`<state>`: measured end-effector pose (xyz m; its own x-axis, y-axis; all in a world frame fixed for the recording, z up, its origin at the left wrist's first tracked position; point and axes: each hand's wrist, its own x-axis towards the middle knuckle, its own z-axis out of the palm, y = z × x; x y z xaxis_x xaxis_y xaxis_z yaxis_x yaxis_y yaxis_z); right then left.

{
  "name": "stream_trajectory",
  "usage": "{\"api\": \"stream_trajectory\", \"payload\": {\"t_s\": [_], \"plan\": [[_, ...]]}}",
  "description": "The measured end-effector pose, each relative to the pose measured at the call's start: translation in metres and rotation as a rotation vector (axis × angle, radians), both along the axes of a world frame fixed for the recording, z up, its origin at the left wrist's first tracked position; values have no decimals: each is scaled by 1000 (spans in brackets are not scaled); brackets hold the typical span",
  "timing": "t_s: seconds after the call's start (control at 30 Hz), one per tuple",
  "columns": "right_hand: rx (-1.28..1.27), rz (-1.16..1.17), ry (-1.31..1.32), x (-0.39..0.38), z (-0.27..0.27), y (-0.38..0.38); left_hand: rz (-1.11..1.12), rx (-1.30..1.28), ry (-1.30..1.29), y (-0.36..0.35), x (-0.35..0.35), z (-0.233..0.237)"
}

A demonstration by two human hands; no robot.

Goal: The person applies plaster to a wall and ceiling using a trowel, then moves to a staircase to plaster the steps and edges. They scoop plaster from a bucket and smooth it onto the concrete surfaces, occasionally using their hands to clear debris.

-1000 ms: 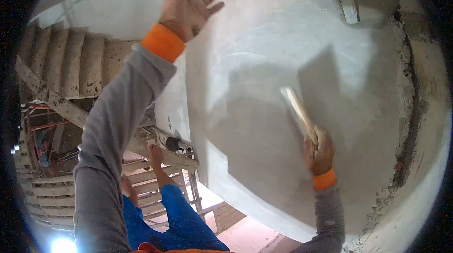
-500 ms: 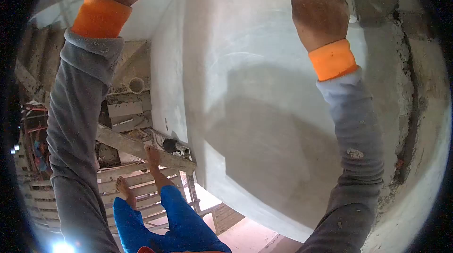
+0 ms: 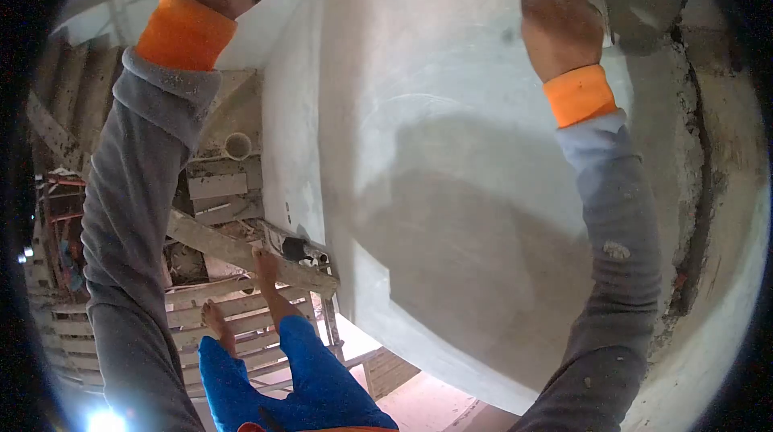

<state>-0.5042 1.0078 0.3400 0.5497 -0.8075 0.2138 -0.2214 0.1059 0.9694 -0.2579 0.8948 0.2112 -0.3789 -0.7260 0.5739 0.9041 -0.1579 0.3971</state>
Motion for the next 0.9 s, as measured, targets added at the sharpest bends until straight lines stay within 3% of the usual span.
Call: {"api": "stream_trajectory", "payload": {"t_s": [0.1,0.17,0.3,0.5,0.63,0.73,0.8,0.9], "plan": [[-8,-39,-38,19,-4,-6,-47,-67,85,0,0,0],[-53,-84,20,-3,-7,-7,61,14,13,1,-5,7],[-123,-239,61,-28,-13,-10,193,-127,-45,34,5,15],[-73,-41,49,-3,-4,-14,103,-99,-39,14,4,11],[-127,-150,76,-42,-7,-17,117,-154,-26,19,6,15],[-113,-68,144,-46,-11,-19,245,-50,-87,38,3,22],[-100,-30,110,-21,-9,-20,293,-38,-95,42,4,23],[-7,106,8,29,-2,-12,190,-124,-27,30,4,13]]}}
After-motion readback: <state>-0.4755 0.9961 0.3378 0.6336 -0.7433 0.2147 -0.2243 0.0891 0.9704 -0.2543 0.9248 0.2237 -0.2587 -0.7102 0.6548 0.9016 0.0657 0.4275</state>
